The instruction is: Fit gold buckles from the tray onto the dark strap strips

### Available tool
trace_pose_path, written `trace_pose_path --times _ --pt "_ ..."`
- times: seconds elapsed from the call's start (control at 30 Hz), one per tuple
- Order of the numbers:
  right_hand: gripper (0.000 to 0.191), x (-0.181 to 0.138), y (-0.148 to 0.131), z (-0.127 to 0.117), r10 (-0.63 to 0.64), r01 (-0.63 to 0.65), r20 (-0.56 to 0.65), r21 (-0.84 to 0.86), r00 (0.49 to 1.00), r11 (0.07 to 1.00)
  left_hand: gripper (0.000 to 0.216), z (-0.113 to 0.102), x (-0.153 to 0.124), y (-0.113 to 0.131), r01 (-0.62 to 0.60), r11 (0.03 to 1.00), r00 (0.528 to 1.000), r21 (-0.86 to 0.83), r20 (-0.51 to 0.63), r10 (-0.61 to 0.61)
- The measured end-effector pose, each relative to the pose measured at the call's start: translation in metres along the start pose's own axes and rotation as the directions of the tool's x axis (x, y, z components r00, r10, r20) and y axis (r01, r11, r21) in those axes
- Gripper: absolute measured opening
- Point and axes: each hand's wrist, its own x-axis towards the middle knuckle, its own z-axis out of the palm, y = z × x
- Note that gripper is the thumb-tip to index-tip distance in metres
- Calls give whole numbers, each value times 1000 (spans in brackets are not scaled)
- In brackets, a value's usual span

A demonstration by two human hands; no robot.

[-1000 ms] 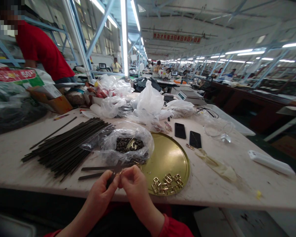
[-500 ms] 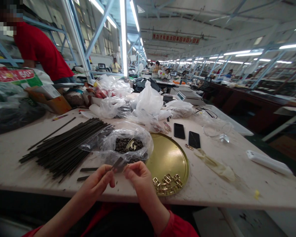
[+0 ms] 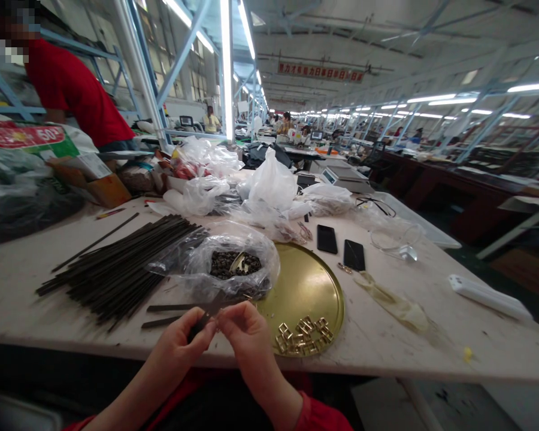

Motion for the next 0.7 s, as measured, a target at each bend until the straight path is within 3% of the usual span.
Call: trace_pose_path --times 0.23,0.5,0.7 --pt "10 -1 5 0 -101 101 7 -88 995 991 24 2 -2 -2 6 1000 1000 -2 -6 -6" --pt "21 2 2 -3 44 -44 -14 19 999 999 24 1 1 -3 -16 1000 993 13 113 15" --pt "23 5 -3 -7 131 -127 -21 141 991 982 29 -17 1 -7 -92 994 982 52 168 82"
